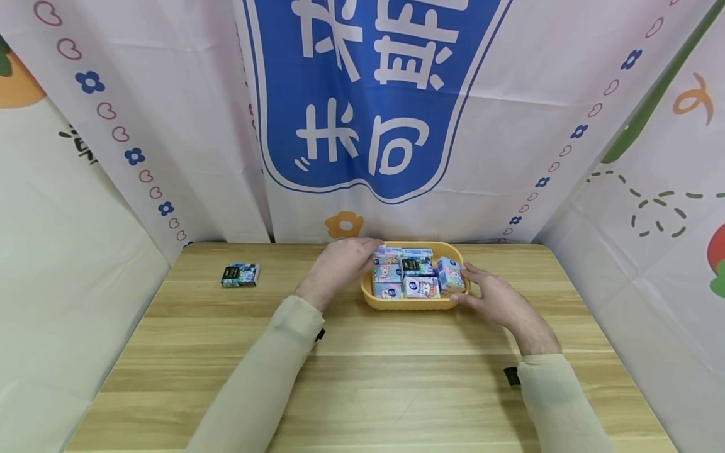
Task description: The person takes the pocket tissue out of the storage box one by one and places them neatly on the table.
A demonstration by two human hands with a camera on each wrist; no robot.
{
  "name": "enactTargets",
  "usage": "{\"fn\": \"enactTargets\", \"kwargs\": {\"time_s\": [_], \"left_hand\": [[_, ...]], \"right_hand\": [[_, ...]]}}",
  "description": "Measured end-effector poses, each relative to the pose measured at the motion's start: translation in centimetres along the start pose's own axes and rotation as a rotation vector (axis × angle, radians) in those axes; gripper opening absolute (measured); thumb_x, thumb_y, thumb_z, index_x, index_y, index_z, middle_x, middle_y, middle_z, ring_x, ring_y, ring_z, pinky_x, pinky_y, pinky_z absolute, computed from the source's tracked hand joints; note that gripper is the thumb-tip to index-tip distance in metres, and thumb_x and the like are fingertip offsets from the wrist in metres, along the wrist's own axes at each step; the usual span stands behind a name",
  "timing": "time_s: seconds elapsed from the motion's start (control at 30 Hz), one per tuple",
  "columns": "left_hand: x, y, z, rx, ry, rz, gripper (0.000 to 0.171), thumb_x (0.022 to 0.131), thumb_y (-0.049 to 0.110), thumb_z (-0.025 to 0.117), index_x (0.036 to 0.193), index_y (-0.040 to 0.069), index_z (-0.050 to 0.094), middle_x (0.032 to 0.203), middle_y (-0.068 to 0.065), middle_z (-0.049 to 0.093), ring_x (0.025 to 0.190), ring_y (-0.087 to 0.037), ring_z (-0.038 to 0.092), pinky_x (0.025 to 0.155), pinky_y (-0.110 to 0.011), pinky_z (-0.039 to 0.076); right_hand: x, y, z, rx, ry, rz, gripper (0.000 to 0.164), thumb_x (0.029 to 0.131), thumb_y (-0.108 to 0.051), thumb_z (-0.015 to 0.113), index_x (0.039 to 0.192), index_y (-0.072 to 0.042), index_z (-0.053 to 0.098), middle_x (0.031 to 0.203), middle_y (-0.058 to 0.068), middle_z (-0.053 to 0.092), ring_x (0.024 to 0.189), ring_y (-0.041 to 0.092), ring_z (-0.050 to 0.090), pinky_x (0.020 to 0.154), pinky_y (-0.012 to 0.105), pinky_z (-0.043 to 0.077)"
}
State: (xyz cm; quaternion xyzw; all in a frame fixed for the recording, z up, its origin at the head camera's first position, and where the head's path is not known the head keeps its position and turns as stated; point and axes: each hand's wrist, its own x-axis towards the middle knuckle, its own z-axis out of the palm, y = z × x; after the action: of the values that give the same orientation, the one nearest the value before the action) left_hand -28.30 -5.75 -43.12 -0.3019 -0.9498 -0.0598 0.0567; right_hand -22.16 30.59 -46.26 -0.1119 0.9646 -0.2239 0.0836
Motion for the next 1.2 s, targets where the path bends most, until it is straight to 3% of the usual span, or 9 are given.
{"fn": "enactTargets", "kwargs": {"time_s": [0.17,0.43,0.63,1.2], "left_hand": [[-0.5,-0.9,0.0,-0.004,0.022,0.001,0.046,0.117,0.023,0.075,0.162,0.012,0.070,0.156,-0.006,0.080,0.135,-0.025,0.082,0.113,-0.042,0.072],[-1.3,-2.3,0.1,0.004,0.040,-0.003,0.041,0.119,0.025,0.073,0.158,0.011,0.072,0.145,-0.007,0.085,0.118,-0.023,0.086,0.106,-0.042,0.074],[-2.2,-3.5,0.0,-0.011,0.037,-0.039,0.045,0.119,0.030,0.073,0.159,0.010,0.071,0.147,-0.010,0.084,0.126,-0.029,0.085,0.111,-0.047,0.073],[-5.4,-7.8,0.4,-0.051,0.105,-0.068,0.040,0.118,0.015,0.072,0.157,0.006,0.072,0.137,-0.015,0.086,0.119,-0.034,0.086,0.106,-0.052,0.073]], "right_hand": [[0.0,0.0,0.0,0.000,-0.006,0.004,0.083,0.113,-0.047,0.078,0.173,0.003,0.050,0.190,0.026,0.033,0.172,0.060,0.037,0.140,0.077,0.036],[0.0,-0.1,0.0,-0.007,-0.001,0.003,0.083,0.113,-0.047,0.078,0.173,0.003,0.050,0.190,0.026,0.033,0.172,0.060,0.037,0.140,0.078,0.036],[0.0,-0.1,-0.1,-0.002,-0.009,0.005,0.083,0.113,-0.048,0.078,0.173,0.002,0.051,0.190,0.026,0.033,0.172,0.060,0.036,0.140,0.078,0.035],[0.0,-0.1,0.0,-0.007,-0.010,0.009,0.083,0.113,-0.048,0.078,0.174,0.001,0.051,0.191,0.026,0.032,0.172,0.061,0.036,0.140,0.078,0.035]]}}
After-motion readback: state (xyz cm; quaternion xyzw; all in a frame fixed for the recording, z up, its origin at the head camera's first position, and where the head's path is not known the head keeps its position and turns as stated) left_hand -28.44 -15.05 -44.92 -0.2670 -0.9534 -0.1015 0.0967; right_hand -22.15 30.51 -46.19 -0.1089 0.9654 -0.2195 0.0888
